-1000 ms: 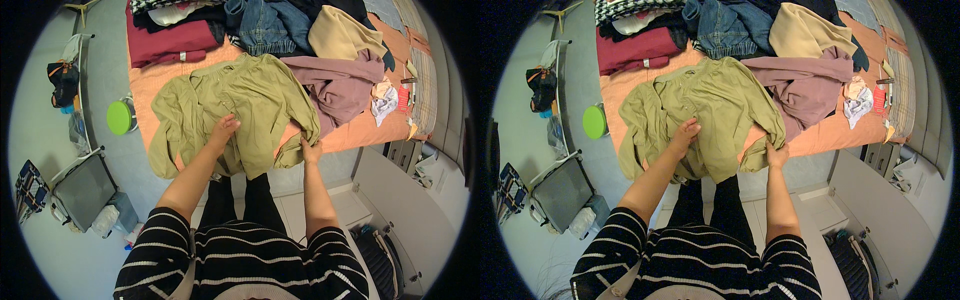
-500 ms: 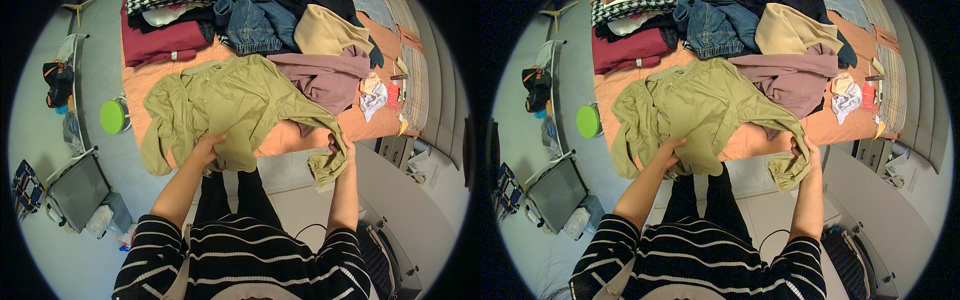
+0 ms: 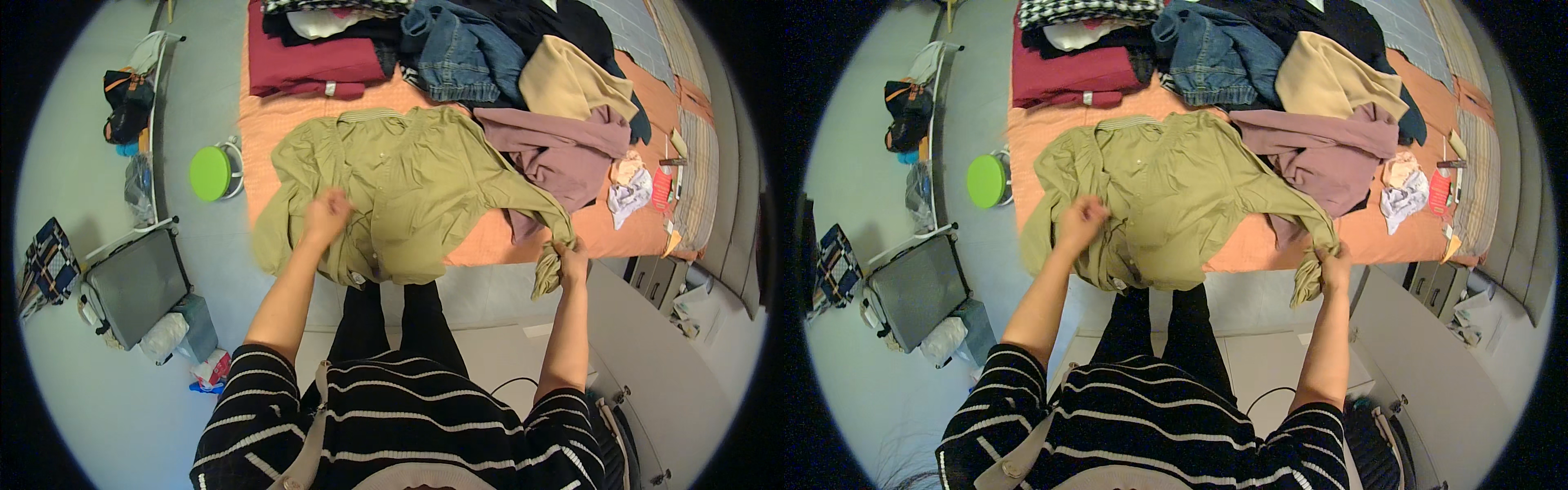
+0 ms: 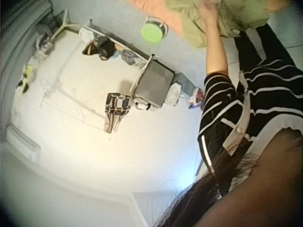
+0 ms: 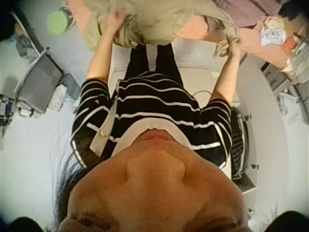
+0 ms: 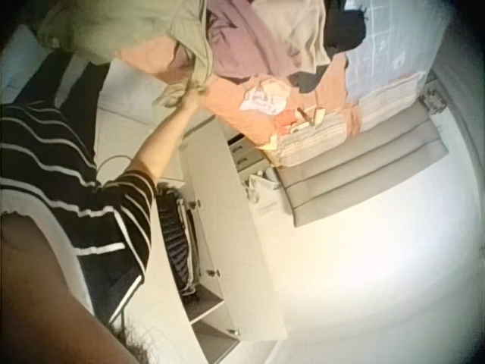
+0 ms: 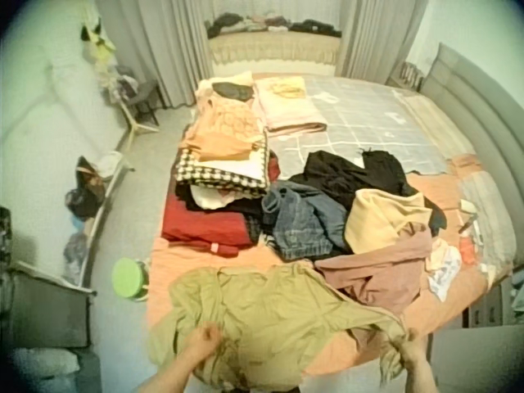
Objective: The person retrieves a pile of clothes from a closet shelf and places them on a bed. They then fold a green shirt and a pair of pink pants by hand, smoothing the fabric and stacking the folded items on the bed.
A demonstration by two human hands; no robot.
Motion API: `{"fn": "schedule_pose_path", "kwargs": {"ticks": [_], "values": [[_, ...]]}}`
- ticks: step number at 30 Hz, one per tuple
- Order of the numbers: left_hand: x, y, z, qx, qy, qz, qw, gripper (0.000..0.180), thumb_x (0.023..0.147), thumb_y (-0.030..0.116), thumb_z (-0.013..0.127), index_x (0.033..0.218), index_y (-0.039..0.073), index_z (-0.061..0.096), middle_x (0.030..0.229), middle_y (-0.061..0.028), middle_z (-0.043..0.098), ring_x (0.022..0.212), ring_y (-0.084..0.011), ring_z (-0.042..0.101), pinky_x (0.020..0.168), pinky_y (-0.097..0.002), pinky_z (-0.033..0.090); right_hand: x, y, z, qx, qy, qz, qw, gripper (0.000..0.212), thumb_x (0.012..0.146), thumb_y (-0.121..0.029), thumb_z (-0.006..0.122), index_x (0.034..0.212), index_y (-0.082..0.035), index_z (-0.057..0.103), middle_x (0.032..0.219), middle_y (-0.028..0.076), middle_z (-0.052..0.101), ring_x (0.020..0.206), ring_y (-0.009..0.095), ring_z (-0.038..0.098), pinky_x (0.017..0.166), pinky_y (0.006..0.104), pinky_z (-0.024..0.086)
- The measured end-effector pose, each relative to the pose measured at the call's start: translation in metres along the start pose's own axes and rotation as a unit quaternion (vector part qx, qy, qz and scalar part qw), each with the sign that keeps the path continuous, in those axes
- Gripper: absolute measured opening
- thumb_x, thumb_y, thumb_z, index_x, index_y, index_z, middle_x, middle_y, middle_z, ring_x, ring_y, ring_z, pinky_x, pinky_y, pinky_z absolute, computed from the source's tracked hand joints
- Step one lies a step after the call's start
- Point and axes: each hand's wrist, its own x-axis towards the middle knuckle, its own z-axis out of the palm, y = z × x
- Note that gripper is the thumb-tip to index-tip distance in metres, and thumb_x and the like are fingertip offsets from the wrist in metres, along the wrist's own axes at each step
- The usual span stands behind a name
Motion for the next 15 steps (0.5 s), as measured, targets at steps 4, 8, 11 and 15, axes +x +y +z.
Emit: {"fn": "schedule_pose_path", "kwargs": {"ticks": [4,8,11,15], "values": [[0.018,-0.077,-0.053,0.051,0.313,-0.072,0.946,0.065,0.074,0.031,0.075,0.120,-0.006,0.050,0.113,-0.0209,0.058,0.103,-0.0296,0.057,0.090,-0.0373,0.045,0.011,0.010,0.024,-0.123,0.130,-0.160,0.971,0.030,0.081,0.003,0.060,0.110,0.002,0.054,0.098,0.009,0.062,0.084,0.018,0.060,0.074,0.0306,0.048],[-0.026,-0.138,-0.056,0.091,0.180,-0.229,0.952,0.094,0.067,0.043,0.078,0.133,-0.008,0.036,0.131,-0.0247,0.047,0.122,-0.0334,0.047,0.103,-0.0406,0.038,0.008,-0.004,0.047,0.030,0.165,-0.147,0.975,0.023,0.082,0.002,0.060,0.105,0.001,0.054,0.097,0.008,0.062,0.083,0.018,0.061,0.073,0.0304,0.048],[-0.068,-0.192,-0.046,0.110,0.050,-0.335,0.934,0.069,0.071,0.039,0.075,0.125,0.005,0.050,0.120,-0.0179,0.058,0.111,-0.0307,0.056,0.093,-0.0404,0.044,-0.022,-0.049,0.066,0.181,0.071,-0.038,0.980,0.021,0.085,-0.004,0.060,0.106,-0.001,0.055,0.097,0.009,0.062,0.081,0.019,0.062,0.070,0.0301,0.050],[-0.094,-0.273,-0.080,0.020,0.185,-0.249,0.951,0.029,0.082,0.025,0.065,0.103,0.006,0.060,0.096,-0.0142,0.066,0.091,-0.0281,0.062,0.080,-0.0388,0.048,-0.066,-0.113,0.070,0.289,-0.144,0.176,0.930,0.024,0.087,-0.024,0.061,0.102,-0.006,0.059,0.086,0.008,0.063,0.071,0.019,0.062,0.059,0.0337,0.051]]}}
